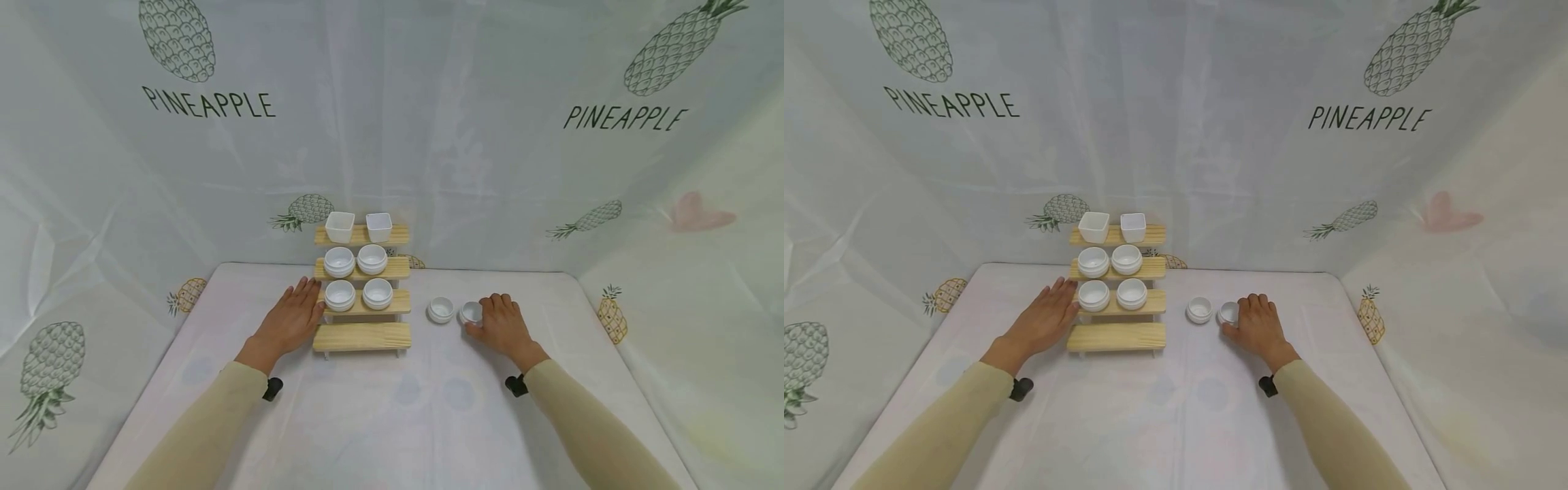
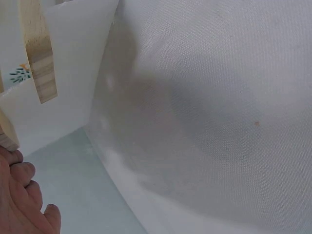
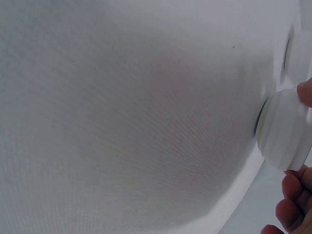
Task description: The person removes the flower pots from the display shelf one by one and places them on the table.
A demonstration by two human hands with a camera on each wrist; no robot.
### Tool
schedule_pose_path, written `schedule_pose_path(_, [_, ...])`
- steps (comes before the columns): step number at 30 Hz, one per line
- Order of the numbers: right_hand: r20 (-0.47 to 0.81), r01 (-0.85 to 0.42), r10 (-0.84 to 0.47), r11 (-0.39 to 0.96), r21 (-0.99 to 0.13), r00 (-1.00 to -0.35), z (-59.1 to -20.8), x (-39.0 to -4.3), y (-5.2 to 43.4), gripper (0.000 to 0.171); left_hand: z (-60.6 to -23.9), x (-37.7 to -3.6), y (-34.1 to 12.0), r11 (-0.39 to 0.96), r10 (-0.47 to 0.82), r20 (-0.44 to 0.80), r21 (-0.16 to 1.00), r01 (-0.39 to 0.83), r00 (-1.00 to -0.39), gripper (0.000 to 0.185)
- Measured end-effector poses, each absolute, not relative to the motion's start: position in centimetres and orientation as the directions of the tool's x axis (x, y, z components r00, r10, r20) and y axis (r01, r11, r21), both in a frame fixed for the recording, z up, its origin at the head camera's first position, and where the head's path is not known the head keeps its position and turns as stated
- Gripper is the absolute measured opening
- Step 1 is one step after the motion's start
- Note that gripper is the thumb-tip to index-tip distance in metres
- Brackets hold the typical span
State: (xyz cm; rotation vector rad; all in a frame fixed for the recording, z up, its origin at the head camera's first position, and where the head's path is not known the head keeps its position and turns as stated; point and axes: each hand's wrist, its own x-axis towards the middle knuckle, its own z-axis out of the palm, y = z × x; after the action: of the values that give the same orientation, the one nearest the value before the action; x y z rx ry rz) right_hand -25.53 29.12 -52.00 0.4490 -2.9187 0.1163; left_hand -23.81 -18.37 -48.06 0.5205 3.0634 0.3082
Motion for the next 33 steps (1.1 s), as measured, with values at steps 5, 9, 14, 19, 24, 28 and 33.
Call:
schedule_pose_path(5, [0.191, -0.313, -0.301, 0.949, -0.038, -0.934, -52.00, -25.88, 29.24, 0.061, -48.11, -23.88, -18.46, 0.925, 0.330, 0.007, 0.197, 0.325, -0.944, 0.070])
schedule_pose_path(9, [0.193, -0.309, -0.295, 0.950, -0.047, -0.936, -51.95, -25.94, 29.23, 0.060, -48.16, -23.92, -18.48, 0.924, 0.333, 0.005, 0.199, 0.327, -0.943, 0.070])
schedule_pose_path(14, [0.192, -0.314, -0.299, 0.948, -0.052, -0.935, -51.84, -25.90, 29.10, 0.057, -48.06, -23.85, -18.45, 0.924, 0.333, 0.004, 0.199, 0.328, -0.943, 0.071])
schedule_pose_path(19, [0.177, -0.317, -0.307, 0.948, -0.032, -0.935, -51.80, -25.96, 29.06, 0.058, -48.04, -23.88, -18.46, 0.925, 0.331, -0.001, 0.196, 0.324, -0.944, 0.072])
schedule_pose_path(24, [0.157, -0.325, -0.323, 0.946, 0.010, -0.933, -51.68, -26.17, 29.20, 0.059, -47.95, -23.79, -18.47, 0.926, 0.329, -0.001, 0.199, 0.322, -0.944, 0.071])
schedule_pose_path(28, [0.143, -0.334, -0.335, 0.942, 0.034, -0.931, -51.60, -26.33, 29.29, 0.060, -47.97, -23.80, -18.52, 0.925, 0.331, 0.003, 0.198, 0.325, -0.944, 0.070])
schedule_pose_path(33, [0.138, -0.335, -0.336, 0.942, 0.028, -0.932, -51.49, -26.38, 29.30, 0.059, -47.93, -23.82, -18.55, 0.925, 0.332, 0.004, 0.196, 0.326, -0.943, 0.071])
